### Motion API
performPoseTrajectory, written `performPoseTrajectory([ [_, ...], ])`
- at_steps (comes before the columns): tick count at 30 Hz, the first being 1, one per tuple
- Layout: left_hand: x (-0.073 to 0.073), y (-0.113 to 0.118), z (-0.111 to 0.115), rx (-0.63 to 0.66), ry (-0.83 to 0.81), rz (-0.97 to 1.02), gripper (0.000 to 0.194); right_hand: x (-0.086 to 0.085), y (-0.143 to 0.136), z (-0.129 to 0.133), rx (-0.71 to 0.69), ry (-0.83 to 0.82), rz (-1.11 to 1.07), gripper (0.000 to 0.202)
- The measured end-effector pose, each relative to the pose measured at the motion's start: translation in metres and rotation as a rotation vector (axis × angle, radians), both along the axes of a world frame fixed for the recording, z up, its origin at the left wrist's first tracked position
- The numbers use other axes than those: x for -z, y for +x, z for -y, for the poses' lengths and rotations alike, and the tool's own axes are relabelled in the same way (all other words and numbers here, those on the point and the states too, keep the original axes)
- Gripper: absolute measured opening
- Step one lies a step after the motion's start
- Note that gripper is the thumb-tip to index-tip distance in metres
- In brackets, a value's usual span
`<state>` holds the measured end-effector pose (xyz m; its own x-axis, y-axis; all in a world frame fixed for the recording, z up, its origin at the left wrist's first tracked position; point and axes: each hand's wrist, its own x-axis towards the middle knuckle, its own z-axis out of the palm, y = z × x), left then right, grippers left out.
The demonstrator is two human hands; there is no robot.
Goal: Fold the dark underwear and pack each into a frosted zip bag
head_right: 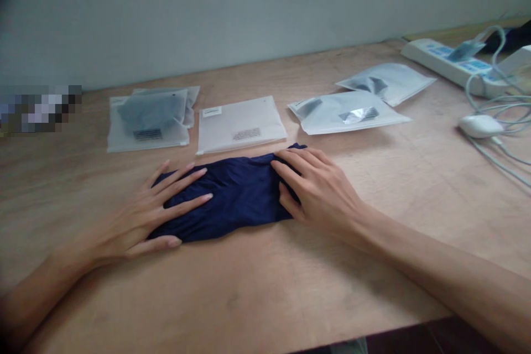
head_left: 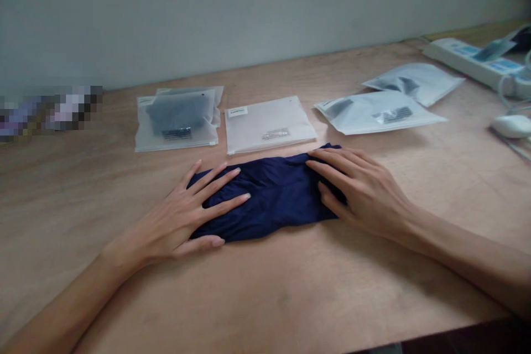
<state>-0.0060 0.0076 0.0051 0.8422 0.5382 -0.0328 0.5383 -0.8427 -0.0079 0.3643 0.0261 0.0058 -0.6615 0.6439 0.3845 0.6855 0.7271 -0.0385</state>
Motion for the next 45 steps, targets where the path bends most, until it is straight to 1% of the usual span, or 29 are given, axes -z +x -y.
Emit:
performPoseTrajectory([
  [3,-0.001,0.004,0.002,-0.002,-0.008,0.0,0.072,0.003,-0.003,0.002,-0.192,-0.072,0.081,0.061],
  [4,0.0,0.004,0.002,-0.003,-0.01,0.006,0.072,0.005,-0.003,0.002,-0.245,-0.112,0.121,0.067],
  [5,0.0,0.004,0.002,-0.005,-0.012,0.013,0.072,0.007,-0.003,0.002,-0.27,-0.149,0.154,0.071],
  [10,0.004,0.0,0.0,-0.019,-0.021,0.087,0.08,0.013,0.003,-0.001,-0.213,-0.242,0.186,0.074],
  [16,0.002,-0.003,-0.001,-0.038,-0.024,0.072,0.082,0.009,0.007,-0.003,-0.216,-0.297,0.184,0.082],
  [20,0.0,-0.002,0.0,-0.058,-0.038,0.047,0.079,0.007,0.007,-0.003,-0.215,-0.307,0.162,0.084],
  [25,0.001,-0.002,0.0,-0.06,-0.049,0.04,0.078,0.01,0.006,-0.004,-0.176,-0.308,0.15,0.079],
  [30,0.002,-0.001,-0.001,-0.056,-0.043,0.049,0.078,0.014,0.004,-0.004,-0.079,-0.26,0.141,0.064],
  [34,0.001,0.0,-0.001,-0.061,-0.041,0.066,0.075,0.013,0.004,-0.004,-0.044,-0.24,0.17,0.066],
  [45,0.004,-0.002,-0.001,-0.076,-0.07,0.106,0.075,0.014,0.004,-0.004,-0.051,-0.239,0.155,0.068],
])
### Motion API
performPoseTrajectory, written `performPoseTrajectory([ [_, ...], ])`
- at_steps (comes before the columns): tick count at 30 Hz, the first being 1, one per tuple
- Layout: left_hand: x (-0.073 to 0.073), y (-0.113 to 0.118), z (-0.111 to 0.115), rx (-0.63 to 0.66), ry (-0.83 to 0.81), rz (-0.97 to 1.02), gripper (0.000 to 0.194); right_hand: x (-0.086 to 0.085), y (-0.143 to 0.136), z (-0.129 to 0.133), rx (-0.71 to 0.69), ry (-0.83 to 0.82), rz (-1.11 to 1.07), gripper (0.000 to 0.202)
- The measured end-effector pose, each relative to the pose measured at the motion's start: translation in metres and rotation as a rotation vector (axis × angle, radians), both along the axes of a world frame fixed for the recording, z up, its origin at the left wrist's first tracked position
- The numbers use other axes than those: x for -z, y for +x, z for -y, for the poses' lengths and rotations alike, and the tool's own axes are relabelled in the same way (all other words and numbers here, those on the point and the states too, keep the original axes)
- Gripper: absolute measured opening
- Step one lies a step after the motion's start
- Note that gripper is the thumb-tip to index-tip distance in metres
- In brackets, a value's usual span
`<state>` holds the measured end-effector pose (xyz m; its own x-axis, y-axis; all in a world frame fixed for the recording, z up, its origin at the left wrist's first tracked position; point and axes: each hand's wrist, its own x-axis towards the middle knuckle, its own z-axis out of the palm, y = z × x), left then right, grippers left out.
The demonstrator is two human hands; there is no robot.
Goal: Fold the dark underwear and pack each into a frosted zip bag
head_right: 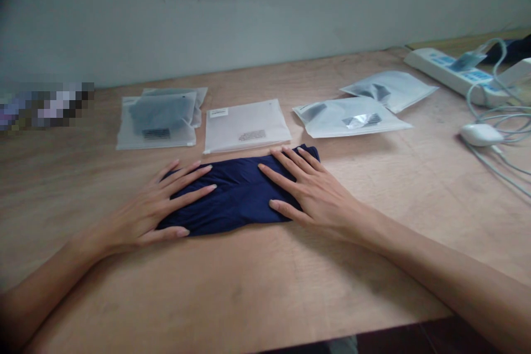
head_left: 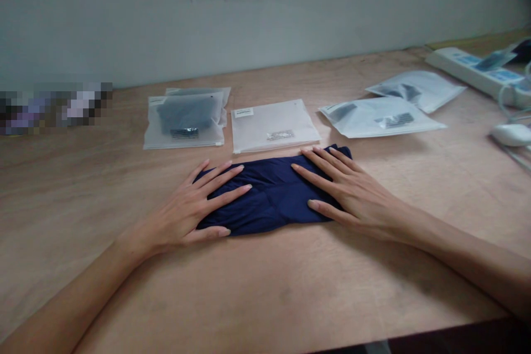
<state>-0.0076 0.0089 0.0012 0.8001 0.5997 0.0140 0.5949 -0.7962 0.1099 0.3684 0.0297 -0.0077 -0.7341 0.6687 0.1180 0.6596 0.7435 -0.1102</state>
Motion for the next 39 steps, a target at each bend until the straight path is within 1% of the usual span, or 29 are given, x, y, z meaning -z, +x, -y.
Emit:
performPoseTrajectory([
  [3,0.0,-0.001,0.0,0.002,0.006,-0.004,0.075,0.0,0.001,-0.001,0.003,-0.009,-0.013,0.066],
  [7,0.0,-0.001,0.0,0.019,0.019,-0.016,0.076,-0.001,0.001,-0.002,0.025,-0.036,-0.054,0.056],
  [11,-0.002,-0.002,0.0,0.012,-0.021,0.004,0.072,-0.002,0.002,-0.005,0.052,-0.036,-0.119,0.048],
  [13,-0.004,-0.003,-0.001,0.009,-0.077,0.078,0.066,-0.002,0.003,-0.008,0.076,-0.005,-0.179,0.043],
  [15,-0.007,-0.006,-0.002,0.011,-0.141,0.2,0.062,-0.003,0.005,-0.012,0.113,0.042,-0.241,0.038],
  [17,-0.009,-0.009,-0.003,0.005,-0.167,0.311,0.054,-0.004,0.007,-0.016,0.156,0.096,-0.281,0.032],
  [19,-0.009,-0.011,-0.003,0.001,-0.132,0.369,0.041,-0.005,0.01,-0.019,0.192,0.123,-0.294,0.028],
  [21,-0.008,-0.012,-0.003,0.016,-0.079,0.382,0.031,-0.005,0.012,-0.022,0.218,0.126,-0.284,0.033],
  [22,-0.007,-0.012,-0.002,0.029,-0.056,0.383,0.029,-0.005,0.012,-0.023,0.228,0.121,-0.271,0.037],
  [24,-0.006,-0.01,-0.001,0.046,-0.02,0.378,0.029,-0.004,0.013,-0.023,0.251,0.123,-0.238,0.041],
  [28,-0.006,-0.008,-0.001,0.052,0.02,0.36,0.03,-0.004,0.015,-0.024,0.271,0.112,-0.17,0.031],
  [31,-0.009,-0.009,-0.002,0.075,0.014,0.335,0.038,-0.008,0.018,-0.026,0.232,0.07,-0.203,0.027],
  [33,-0.009,-0.01,-0.003,0.099,0.001,0.307,0.045,-0.012,0.02,-0.028,0.215,0.022,-0.288,0.025],
  [35,-0.009,-0.01,-0.003,0.122,-0.012,0.278,0.05,-0.017,0.021,-0.031,0.255,-0.112,-0.402,0.028],
  [37,-0.008,-0.008,-0.004,0.133,-0.023,0.249,0.055,-0.021,0.023,-0.033,0.354,-0.354,-0.565,0.034],
  [39,-0.005,-0.006,-0.004,0.139,-0.031,0.229,0.06,-0.026,0.024,-0.034,0.442,-0.654,-0.754,0.038],
])
